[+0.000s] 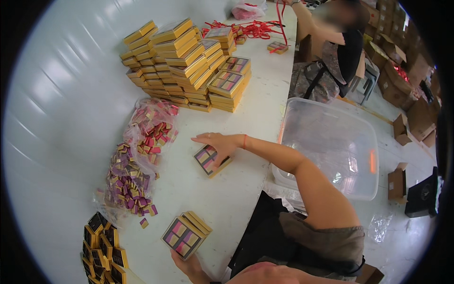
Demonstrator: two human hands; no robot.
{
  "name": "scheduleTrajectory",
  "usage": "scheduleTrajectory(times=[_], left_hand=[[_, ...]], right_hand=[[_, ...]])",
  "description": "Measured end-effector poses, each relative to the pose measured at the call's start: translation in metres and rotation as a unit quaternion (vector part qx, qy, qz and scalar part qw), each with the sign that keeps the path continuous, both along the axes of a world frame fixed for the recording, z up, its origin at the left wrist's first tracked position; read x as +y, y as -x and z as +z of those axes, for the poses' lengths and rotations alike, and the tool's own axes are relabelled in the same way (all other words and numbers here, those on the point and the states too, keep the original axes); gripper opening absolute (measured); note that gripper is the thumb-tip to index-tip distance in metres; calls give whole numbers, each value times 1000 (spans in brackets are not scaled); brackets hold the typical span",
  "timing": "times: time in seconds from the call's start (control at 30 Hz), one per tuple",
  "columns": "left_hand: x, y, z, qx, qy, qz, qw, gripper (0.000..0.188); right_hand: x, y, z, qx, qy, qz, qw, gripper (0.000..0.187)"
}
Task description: The person assembles makeup palettes by placing small colored pans into black trays and covering them with clear lids. The person handles the pans and trays by hand, arranging them on a white table.
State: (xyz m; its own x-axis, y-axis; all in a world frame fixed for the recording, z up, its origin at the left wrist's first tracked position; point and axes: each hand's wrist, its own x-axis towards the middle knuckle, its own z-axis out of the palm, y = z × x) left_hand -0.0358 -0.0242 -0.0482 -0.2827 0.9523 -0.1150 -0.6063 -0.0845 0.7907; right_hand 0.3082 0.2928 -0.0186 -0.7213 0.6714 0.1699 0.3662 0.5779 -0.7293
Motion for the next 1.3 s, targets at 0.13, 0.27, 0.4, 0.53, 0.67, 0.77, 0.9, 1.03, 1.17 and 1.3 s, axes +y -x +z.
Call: scheduleTrajectory(times=[0.13,0.27,0.4,0.53,0.67,0.77,0.9,1.03,1.17,1.3], left_hand=[[2,-10,10,8,-35,-27,999,58],[3,-24,11,125,28,20,992,50],[11,-35,12,17,58,2,998,48],[8,-51,10,-3,65,11,998,65],[17,-58,24,-79,45,8,996,81],[17,-56,32,88,53,-20,994,69],[28,-65,51,68,70,-66,993,57],[59,-107,49,59,57,-120,989,54],[106,-174,30,65,36,-190,979,55],[177,-271,33,52,-23,-312,948,73]], right_hand=[[-39,-10,-4,-50,-133,-14,990,115],[-65,3,-7,-32,-100,26,994,101],[-92,32,52,197,-6,0,980,92],[-137,85,114,203,-81,83,972,94],[-152,132,94,9,-143,184,972,99],[-153,116,102,10,-195,166,967,112],[-170,75,41,272,75,46,958,120],[-208,38,-18,374,207,-33,903,107],[-199,-9,-21,394,114,-202,889,98],[-161,-68,-12,457,58,-390,797,74]])
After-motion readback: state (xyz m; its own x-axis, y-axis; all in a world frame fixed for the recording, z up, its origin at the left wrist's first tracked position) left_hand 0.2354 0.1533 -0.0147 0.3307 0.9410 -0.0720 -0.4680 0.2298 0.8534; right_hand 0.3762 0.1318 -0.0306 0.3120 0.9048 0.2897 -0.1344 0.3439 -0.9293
